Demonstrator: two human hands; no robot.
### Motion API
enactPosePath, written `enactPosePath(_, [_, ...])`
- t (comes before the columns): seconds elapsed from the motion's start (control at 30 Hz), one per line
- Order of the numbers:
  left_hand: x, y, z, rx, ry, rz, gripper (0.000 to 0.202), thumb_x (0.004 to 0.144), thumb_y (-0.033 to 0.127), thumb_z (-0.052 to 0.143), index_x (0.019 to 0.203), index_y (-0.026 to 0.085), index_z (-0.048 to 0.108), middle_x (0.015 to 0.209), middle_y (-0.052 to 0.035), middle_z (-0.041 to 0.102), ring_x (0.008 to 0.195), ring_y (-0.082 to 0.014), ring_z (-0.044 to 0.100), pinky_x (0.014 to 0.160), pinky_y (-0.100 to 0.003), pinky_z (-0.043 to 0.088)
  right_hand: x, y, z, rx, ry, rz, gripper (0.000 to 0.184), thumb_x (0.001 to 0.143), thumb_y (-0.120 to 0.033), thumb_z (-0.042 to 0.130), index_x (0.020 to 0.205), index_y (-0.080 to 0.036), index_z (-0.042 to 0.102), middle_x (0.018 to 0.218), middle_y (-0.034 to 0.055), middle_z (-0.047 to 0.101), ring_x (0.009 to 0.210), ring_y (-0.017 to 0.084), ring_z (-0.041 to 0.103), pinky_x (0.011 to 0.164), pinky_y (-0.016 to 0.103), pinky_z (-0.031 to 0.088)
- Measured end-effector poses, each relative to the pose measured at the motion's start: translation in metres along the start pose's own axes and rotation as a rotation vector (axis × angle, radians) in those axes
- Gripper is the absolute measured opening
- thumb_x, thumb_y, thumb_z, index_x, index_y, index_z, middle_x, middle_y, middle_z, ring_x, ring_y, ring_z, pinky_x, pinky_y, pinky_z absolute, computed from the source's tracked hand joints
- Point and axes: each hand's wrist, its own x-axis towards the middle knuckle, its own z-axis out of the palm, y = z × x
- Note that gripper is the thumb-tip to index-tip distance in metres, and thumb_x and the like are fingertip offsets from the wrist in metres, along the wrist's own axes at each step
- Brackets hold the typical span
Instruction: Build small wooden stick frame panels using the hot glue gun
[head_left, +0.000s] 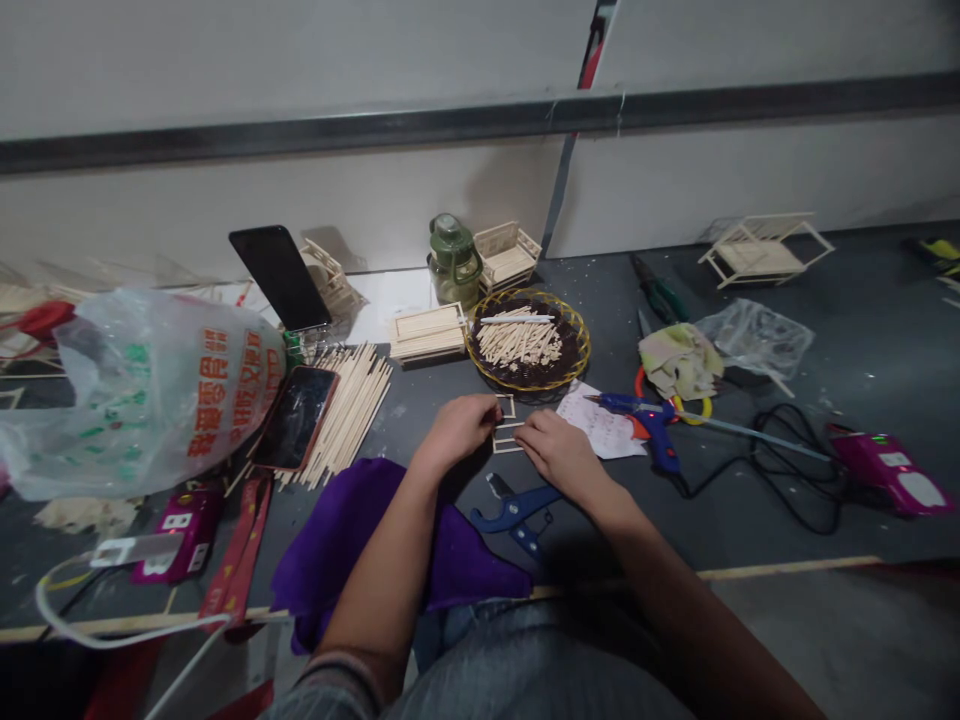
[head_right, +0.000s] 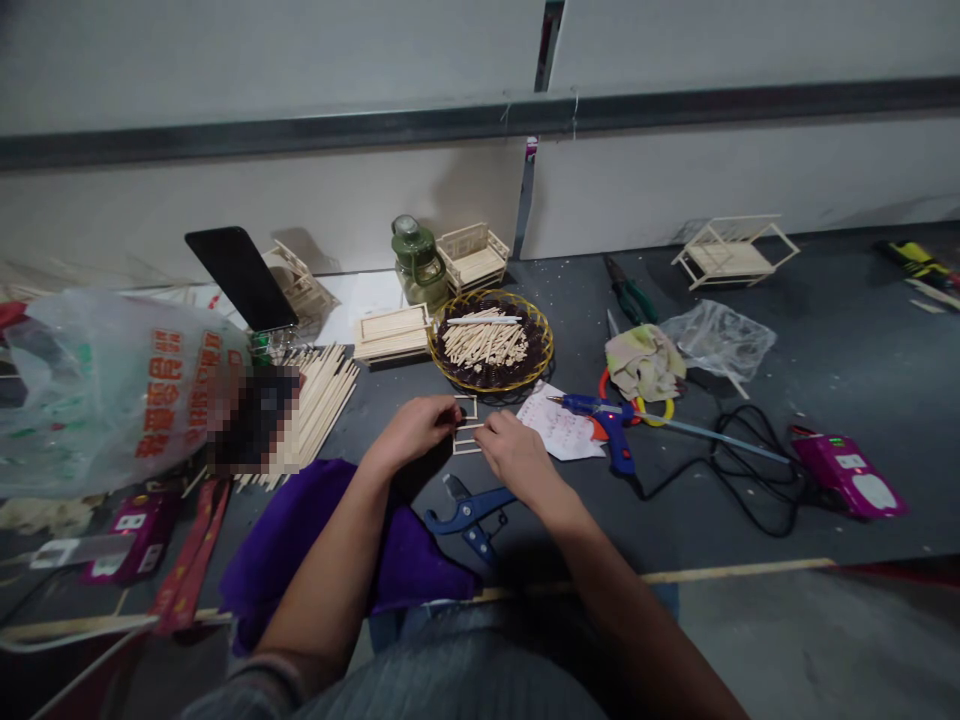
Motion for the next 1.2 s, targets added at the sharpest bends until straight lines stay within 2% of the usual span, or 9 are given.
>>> enactPosePath(0.43, [0.000, 0.000, 0.001, -0.008, -0.003, -0.008, 0.023, 0.080, 0.010, 0.055, 0.093, 0.023, 0.068, 0.093, -0.0041, 0.073, 0.084, -0.0200, 0.065, 0.069, -0.025, 0.040, 0.001, 0.001, 0.002, 0.022, -0.006, -0.008, 0.018, 0.098, -0.022, 0.050, 0.093, -0.021, 0.067, 0.090, 0.0058, 0.061, 0.090, 0.019, 0.051, 0.070, 0.029, 0.039])
enactPosePath(0.53, [0.000, 0.000, -0.001, -0.023, -0.007, -0.003, 0.022, 0.079, 0.009, 0.056, 0.092, 0.023, 0.068, 0.093, -0.0037, 0.073, 0.084, -0.0195, 0.064, 0.068, -0.025, 0.040, -0.002, 0.005, -0.002, 0.091, 0.054, 0.011, 0.019, 0.098, -0.023, 0.049, 0.094, -0.021, 0.068, 0.090, 0.0060, 0.062, 0.089, 0.020, 0.053, 0.072, 0.030, 0.042])
enactPosePath(0.7, [-0.008, 0.004, -0.014, -0.016, -0.012, -0.011, 0.016, 0.081, 0.015, 0.059, 0.094, 0.022, 0.066, 0.096, -0.0039, 0.072, 0.087, -0.0198, 0.064, 0.070, -0.026, 0.041, -0.015, 0.022, -0.023, 0.186, 0.212, 0.135, 0.020, 0.097, -0.025, 0.049, 0.099, -0.021, 0.069, 0.091, 0.0071, 0.066, 0.089, 0.021, 0.058, 0.077, 0.033, 0.046])
enactPosePath(0.87, [-0.023, 0.029, -0.022, 0.075, -0.072, 0.062, 0.011, 0.088, 0.021, 0.056, 0.093, 0.021, 0.066, 0.095, -0.0050, 0.071, 0.091, -0.0205, 0.063, 0.073, -0.027, 0.042, -0.031, 0.030, -0.034, 0.194, 0.250, 0.198, 0.021, 0.098, -0.026, 0.049, 0.098, -0.018, 0.069, 0.094, 0.0088, 0.067, 0.090, 0.021, 0.061, 0.081, 0.033, 0.047])
enactPosePath(1.03, [-0.033, 0.057, -0.007, 0.241, -0.045, 0.192, 0.012, 0.092, 0.019, 0.051, 0.089, 0.019, 0.063, 0.092, -0.0079, 0.068, 0.087, -0.0231, 0.062, 0.071, -0.031, 0.044, -0.038, 0.027, -0.028, 0.192, 0.227, 0.214, 0.020, 0.098, -0.027, 0.049, 0.101, -0.020, 0.067, 0.095, 0.0063, 0.067, 0.086, 0.019, 0.062, 0.077, 0.031, 0.048])
enactPosePath(1.2, [-0.047, 0.065, 0.020, 0.324, 0.060, 0.220, 0.013, 0.093, 0.018, 0.049, 0.094, 0.017, 0.062, 0.095, -0.0089, 0.067, 0.089, -0.0257, 0.060, 0.070, -0.036, 0.047, -0.043, 0.020, -0.018, 0.143, 0.151, 0.203, 0.021, 0.099, -0.026, 0.047, 0.102, -0.022, 0.067, 0.092, 0.0049, 0.067, 0.085, 0.018, 0.063, 0.071, 0.029, 0.045])
